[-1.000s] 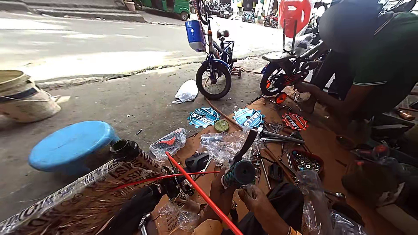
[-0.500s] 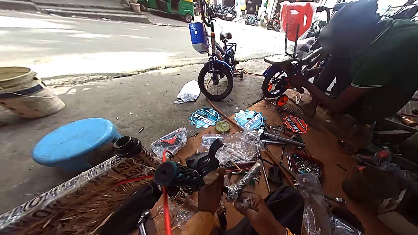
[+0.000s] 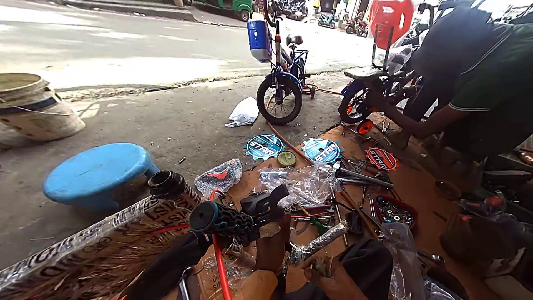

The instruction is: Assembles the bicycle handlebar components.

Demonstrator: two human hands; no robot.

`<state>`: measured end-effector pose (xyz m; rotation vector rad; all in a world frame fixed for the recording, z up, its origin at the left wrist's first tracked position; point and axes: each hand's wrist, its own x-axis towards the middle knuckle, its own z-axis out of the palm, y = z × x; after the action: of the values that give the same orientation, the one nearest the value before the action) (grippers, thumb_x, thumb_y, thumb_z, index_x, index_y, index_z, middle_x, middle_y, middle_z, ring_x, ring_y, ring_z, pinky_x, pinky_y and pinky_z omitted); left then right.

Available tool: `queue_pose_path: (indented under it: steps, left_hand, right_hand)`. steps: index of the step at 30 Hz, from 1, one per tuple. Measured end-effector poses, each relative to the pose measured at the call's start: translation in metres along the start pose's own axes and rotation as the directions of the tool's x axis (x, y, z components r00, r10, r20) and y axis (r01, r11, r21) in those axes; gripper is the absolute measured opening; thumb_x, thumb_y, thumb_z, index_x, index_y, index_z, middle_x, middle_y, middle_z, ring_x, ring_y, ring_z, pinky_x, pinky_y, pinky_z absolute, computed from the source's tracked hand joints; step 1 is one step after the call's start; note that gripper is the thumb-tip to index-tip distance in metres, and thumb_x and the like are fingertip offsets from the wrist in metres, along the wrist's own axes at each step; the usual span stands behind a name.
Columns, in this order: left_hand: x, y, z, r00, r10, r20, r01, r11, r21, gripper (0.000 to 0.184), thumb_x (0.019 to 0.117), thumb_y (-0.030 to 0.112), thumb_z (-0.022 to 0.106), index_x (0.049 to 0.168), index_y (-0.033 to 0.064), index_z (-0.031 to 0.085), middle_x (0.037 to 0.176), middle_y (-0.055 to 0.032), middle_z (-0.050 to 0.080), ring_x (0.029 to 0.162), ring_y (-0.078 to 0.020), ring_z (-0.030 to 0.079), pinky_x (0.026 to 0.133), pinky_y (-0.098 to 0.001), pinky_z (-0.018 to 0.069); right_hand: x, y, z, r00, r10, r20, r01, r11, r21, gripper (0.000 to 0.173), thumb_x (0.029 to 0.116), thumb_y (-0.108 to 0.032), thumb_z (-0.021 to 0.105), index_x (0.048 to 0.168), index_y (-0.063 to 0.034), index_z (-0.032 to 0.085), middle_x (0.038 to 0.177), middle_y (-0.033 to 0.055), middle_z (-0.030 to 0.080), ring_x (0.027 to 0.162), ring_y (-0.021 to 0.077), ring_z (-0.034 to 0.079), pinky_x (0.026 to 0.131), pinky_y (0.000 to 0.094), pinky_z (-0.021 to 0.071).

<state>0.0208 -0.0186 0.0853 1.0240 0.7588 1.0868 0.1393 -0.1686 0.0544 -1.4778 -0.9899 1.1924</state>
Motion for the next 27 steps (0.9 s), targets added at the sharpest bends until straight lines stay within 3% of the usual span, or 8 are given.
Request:
queue_pose_path:
  steps: [2, 5, 9, 13, 17, 21, 24, 27]
  left_hand:
    - [-0.005, 0.012, 0.006, 1.000, -0.023, -0.003, 0.023, 1.000, -0.007, 0.017, 0.0901, 0.014, 0.063, 0.074, 0.0135, 0.056, 0.056, 0.0083, 0.051, 0.049, -0.0027, 0.050, 0.052, -0.0207, 0.0476]
    - [-0.006, 0.014, 0.003, 0.998, -0.053, 0.032, 0.052, 0.999, 0.006, 0.015, 0.0861, 0.013, 0.067, 0.075, 0.0094, 0.058, 0.059, 0.0057, 0.056, 0.052, -0.0042, 0.055, 0.055, -0.0216, 0.0511]
    - [-0.002, 0.021, -0.002, 0.989, -0.115, 0.093, 0.113, 0.993, 0.025, 0.017, 0.0835, 0.014, 0.065, 0.070, 0.0127, 0.055, 0.056, 0.0082, 0.052, 0.050, -0.0027, 0.052, 0.053, -0.0216, 0.0487]
    - [-0.001, 0.032, -0.004, 0.966, -0.148, 0.213, 0.161, 0.986, -0.049, 0.025, 0.0881, 0.009, 0.056, 0.065, 0.0184, 0.051, 0.055, 0.0112, 0.048, 0.048, 0.0010, 0.046, 0.051, -0.0171, 0.0444]
    - [0.006, 0.023, -0.013, 0.902, -0.147, 0.406, 0.236, 0.955, -0.178, 0.032, 0.0821, 0.035, 0.079, 0.060, 0.0220, 0.060, 0.051, 0.0114, 0.046, 0.044, 0.0006, 0.045, 0.048, -0.0161, 0.0401]
    - [0.012, 0.013, -0.019, 0.792, -0.116, 0.600, 0.246, 0.959, -0.139, 0.027, 0.0889, 0.039, 0.074, 0.068, 0.0236, 0.064, 0.057, 0.0135, 0.051, 0.049, 0.0029, 0.048, 0.050, -0.0148, 0.0420]
    - [0.010, 0.009, -0.016, 0.694, -0.150, 0.704, 0.325, 0.938, -0.120, 0.029, 0.0881, 0.043, 0.076, 0.070, 0.0244, 0.064, 0.057, 0.0141, 0.051, 0.048, 0.0041, 0.047, 0.048, -0.0137, 0.0394]
    - [0.003, 0.013, -0.007, 0.683, -0.233, 0.692, 0.345, 0.938, -0.024, 0.027, 0.0874, 0.042, 0.076, 0.070, 0.0253, 0.064, 0.057, 0.0157, 0.051, 0.048, 0.0052, 0.046, 0.046, -0.0129, 0.0377]
  right_hand:
    - [0.002, 0.001, 0.008, 0.996, -0.035, 0.078, 0.027, 0.995, 0.099, 0.029, 0.0891, -0.027, 0.078, 0.108, -0.0096, 0.063, 0.086, -0.0081, 0.063, 0.078, 0.0009, 0.060, 0.076, 0.0243, 0.0533]
    - [0.006, 0.000, 0.028, 0.987, -0.155, 0.033, 0.146, 0.971, 0.188, 0.016, 0.0935, -0.015, 0.070, 0.107, -0.0071, 0.069, 0.094, -0.0065, 0.071, 0.086, 0.0002, 0.066, 0.082, 0.0239, 0.0566]
    - [0.009, 0.015, 0.042, 0.943, -0.316, -0.109, 0.332, 0.922, 0.198, 0.015, 0.0964, -0.005, 0.059, 0.097, -0.0106, 0.074, 0.088, -0.0094, 0.071, 0.074, -0.0057, 0.060, 0.069, 0.0169, 0.0508]
    - [0.013, 0.028, 0.034, 0.845, -0.511, -0.158, 0.487, 0.857, -0.166, 0.019, 0.1015, -0.021, 0.060, 0.096, -0.0072, 0.072, 0.090, -0.0014, 0.073, 0.089, -0.0018, 0.068, 0.084, 0.0211, 0.0571]
    - [0.027, 0.034, 0.018, 0.805, -0.565, -0.184, 0.466, 0.792, -0.395, 0.029, 0.0950, -0.029, 0.062, 0.090, -0.0018, 0.072, 0.083, 0.0074, 0.072, 0.081, 0.0092, 0.069, 0.077, 0.0276, 0.0573]
    - [0.033, 0.019, -0.003, 0.840, -0.541, -0.047, 0.526, 0.831, -0.181, 0.022, 0.0967, -0.021, 0.066, 0.094, -0.0012, 0.073, 0.087, 0.0035, 0.071, 0.083, 0.0030, 0.066, 0.078, 0.0221, 0.0565]
    - [0.036, -0.009, -0.028, 0.898, -0.380, 0.223, 0.386, 0.922, 0.020, 0.023, 0.1002, -0.023, 0.059, 0.097, -0.0048, 0.073, 0.084, -0.0011, 0.070, 0.075, 0.0040, 0.065, 0.070, 0.0253, 0.0569]
    - [0.036, -0.035, -0.048, 0.860, -0.304, 0.409, 0.319, 0.947, 0.034, 0.026, 0.1020, -0.025, 0.058, 0.102, -0.0037, 0.073, 0.089, 0.0013, 0.073, 0.079, 0.0067, 0.068, 0.073, 0.0293, 0.0592]
